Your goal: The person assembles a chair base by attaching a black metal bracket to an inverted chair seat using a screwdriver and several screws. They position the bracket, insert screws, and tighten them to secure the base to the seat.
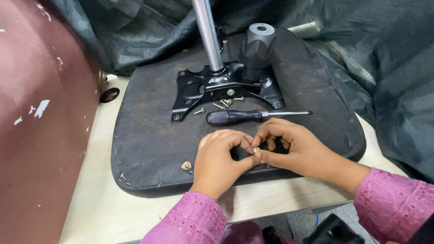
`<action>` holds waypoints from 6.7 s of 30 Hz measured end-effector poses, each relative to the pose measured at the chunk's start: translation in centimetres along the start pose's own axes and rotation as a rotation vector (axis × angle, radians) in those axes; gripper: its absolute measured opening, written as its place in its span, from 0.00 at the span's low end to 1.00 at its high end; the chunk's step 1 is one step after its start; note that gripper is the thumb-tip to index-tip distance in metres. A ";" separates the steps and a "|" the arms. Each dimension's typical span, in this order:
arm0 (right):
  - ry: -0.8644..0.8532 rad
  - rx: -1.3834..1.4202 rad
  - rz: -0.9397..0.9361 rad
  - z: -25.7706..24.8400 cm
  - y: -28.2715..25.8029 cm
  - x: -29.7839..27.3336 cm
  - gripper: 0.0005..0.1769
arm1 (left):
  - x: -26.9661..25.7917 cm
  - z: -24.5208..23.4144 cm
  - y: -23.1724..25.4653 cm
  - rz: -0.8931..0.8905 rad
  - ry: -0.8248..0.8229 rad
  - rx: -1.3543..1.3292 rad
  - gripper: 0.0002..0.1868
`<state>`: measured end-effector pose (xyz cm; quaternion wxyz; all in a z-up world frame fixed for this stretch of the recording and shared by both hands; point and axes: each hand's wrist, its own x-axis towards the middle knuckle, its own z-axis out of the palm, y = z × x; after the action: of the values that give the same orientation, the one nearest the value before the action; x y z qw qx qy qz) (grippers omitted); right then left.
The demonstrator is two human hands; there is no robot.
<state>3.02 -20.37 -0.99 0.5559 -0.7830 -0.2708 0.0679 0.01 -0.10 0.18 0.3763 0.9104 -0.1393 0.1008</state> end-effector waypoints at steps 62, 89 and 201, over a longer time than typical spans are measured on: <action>-0.016 -0.021 0.020 -0.2 0.1 -0.3 0.06 | -0.3 -0.1 -0.1 0.097 0.046 0.001 0.12; 0.140 -0.859 -0.250 -2.3 1.2 4.3 0.24 | 1.6 -0.3 -1.1 -0.103 0.201 -0.020 0.18; 0.216 -0.588 -0.111 -3.8 3.9 7.6 0.16 | 4.3 -3.6 -8.4 -0.332 0.431 0.441 0.17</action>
<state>12.35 -20.68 -1.56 0.3343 -0.8967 -0.2608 -0.1272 6.58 7.39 -1.63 0.2027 0.9378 0.1185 0.2558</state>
